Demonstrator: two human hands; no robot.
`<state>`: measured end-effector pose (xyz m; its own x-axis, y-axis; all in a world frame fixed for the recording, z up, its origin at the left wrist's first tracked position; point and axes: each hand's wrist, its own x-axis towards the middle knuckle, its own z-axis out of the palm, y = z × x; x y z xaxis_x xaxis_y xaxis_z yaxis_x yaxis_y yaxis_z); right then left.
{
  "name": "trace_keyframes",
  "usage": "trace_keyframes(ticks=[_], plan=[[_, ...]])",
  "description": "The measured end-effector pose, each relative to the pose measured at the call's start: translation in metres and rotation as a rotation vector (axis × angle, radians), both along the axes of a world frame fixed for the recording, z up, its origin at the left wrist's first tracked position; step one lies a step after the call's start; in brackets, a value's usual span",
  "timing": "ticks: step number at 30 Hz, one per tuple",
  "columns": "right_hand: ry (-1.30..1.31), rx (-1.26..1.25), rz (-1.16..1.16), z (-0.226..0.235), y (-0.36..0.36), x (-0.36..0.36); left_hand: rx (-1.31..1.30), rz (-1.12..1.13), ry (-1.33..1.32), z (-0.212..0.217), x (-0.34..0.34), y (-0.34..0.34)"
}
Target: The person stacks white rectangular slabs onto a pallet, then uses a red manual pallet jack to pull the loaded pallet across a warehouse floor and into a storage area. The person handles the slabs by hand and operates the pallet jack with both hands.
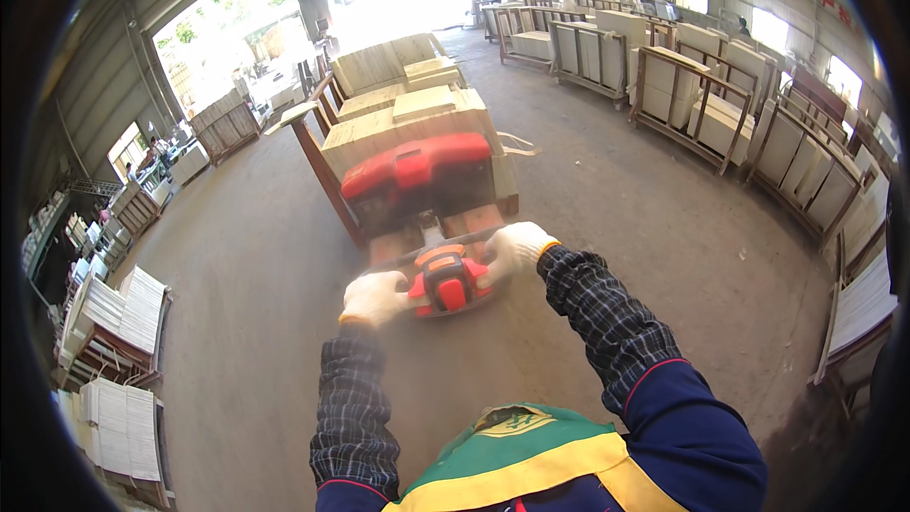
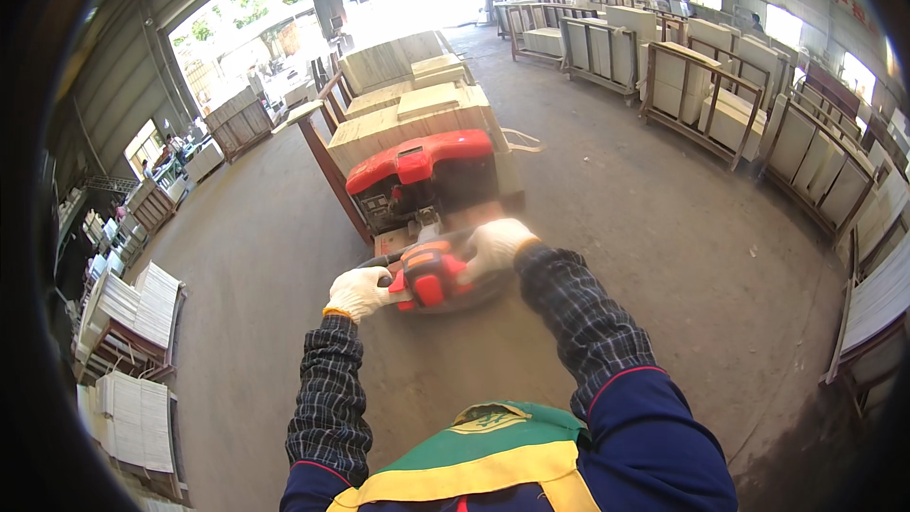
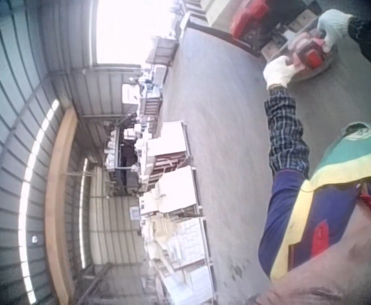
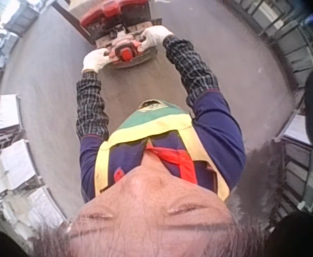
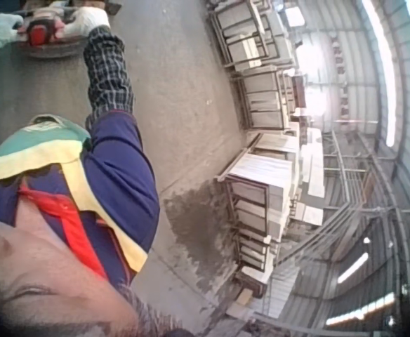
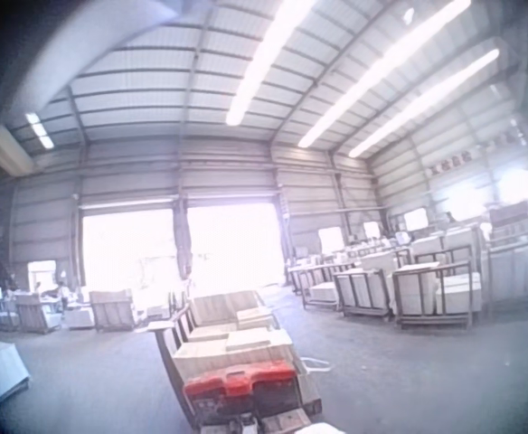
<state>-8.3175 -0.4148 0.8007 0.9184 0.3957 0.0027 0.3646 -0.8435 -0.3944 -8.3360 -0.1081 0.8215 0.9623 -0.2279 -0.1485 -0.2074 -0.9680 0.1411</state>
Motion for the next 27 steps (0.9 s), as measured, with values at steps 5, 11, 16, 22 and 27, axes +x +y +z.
trace_keyframes(ticks=[5, 11, 16, 22, 27], plan=[[0.028, 0.024, -0.022, 0.006, 0.000, -0.028, -0.025, 0.015, -0.074, -0.004, -0.023, 0.001], [-0.011, -0.015, 0.018, 0.006, -0.002, -0.049, -0.008, 0.012, -0.118, -0.001, -0.050, 0.001], [-0.013, 0.001, 0.046, 0.002, -0.008, -0.078, -0.028, 0.039, -0.112, -0.001, -0.084, -0.001], [-0.005, -0.022, 0.049, -0.002, -0.010, -0.112, -0.021, 0.057, -0.091, -0.006, -0.118, -0.002], [-0.015, -0.014, 0.048, 0.002, -0.011, -0.136, -0.011, 0.068, -0.043, 0.001, -0.139, -0.006]])
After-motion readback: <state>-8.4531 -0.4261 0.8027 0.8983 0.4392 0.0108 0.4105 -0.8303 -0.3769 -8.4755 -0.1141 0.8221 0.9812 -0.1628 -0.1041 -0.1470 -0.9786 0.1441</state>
